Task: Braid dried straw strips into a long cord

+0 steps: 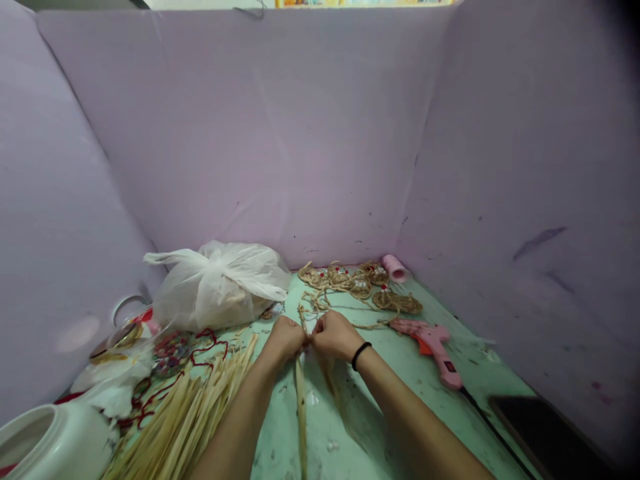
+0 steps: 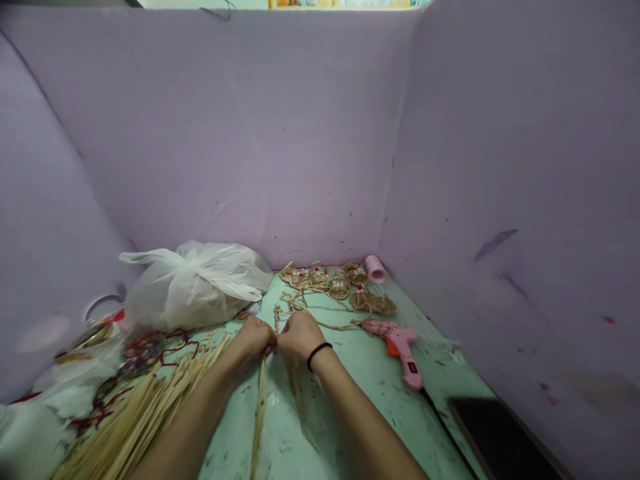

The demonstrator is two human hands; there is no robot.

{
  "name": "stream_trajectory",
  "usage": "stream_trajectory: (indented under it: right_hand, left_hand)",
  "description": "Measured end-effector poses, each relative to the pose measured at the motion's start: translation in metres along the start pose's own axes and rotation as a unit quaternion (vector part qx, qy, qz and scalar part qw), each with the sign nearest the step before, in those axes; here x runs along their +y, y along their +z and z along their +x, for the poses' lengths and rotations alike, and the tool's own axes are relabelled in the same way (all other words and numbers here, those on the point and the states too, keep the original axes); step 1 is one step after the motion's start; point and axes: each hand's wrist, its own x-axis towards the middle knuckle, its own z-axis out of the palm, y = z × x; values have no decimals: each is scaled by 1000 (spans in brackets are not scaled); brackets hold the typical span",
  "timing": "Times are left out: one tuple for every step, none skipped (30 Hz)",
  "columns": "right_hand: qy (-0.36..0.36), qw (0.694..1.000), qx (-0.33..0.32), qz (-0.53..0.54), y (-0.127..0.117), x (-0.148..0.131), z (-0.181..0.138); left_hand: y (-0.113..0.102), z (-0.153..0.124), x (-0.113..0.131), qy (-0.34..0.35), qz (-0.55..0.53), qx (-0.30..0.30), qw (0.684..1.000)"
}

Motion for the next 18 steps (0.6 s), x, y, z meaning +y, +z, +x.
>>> stream_trajectory:
  right_hand:
    - [-11, 1000, 8, -6, 0, -3, -2]
    - [-22, 1000, 18, -8, 1, -5, -4]
    - [-31, 999, 30, -9, 3, -7, -6]
    - [-41, 998, 43, -10, 5, -10, -8]
    - [-50, 997, 54, -13, 7, -12, -10]
    - [-59, 996, 62, -19, 8, -13, -11]
    - [-68, 995, 64, -22, 9, -14, -13]
    - [-73, 996, 55, -22, 8, -14, -13]
    - [-75, 996, 34, -17, 7, -13, -14]
    - [-73, 997, 2, -4, 4, -12, -13]
    - [-63, 997, -37, 19, 0, -9, -12]
    - [-46, 995, -71, 49, -4, -7, -10]
    - [-22, 992, -91, 86, -8, -4, -7]
    - [11, 988, -90, 127, -11, -1, -5]
    - [50, 982, -72, 169, -13, 1, -3]
    - [89, 972, -52, 213, -14, 2, -2]
    - [123, 958, -36, 256, -13, 1, -1]
    - [146, 943, -37, 298, -12, 0, -2]
  left_hand:
    - [1, -1, 1, -20, -13, 5, 1000]
    - [2, -2, 3, -41, -32, 2, 999]
    - [2, -4, 5, -59, -56, -6, 997]
    - [1, -5, 6, -69, -79, -19, 994]
    - [-1, -6, 6, -69, -98, -31, 992]
    - [-3, -6, 6, -67, -110, -43, 991]
    - [-5, -6, 5, -62, -117, -55, 990]
    - [-8, -5, 3, -57, -120, -66, 989]
    - [-10, -4, 1, -51, -123, -76, 988]
    - [-12, -3, -2, -45, -125, -87, 987]
    - [-14, -1, -5, -38, -129, -101, 986]
    - [-16, 1, -7, -31, -134, -117, 984]
    - [-17, 2, -9, -24, -139, -130, 981]
    - [-18, 3, -10, -22, -143, -140, 980]
    - [-19, 3, -11, -22, -146, -150, 978]
    - [-20, 3, -12, -23, -148, -156, 976]
    - [-20, 4, -12, -22, -151, -161, 975]
    - [-21, 4, -13, -20, -155, -167, 974]
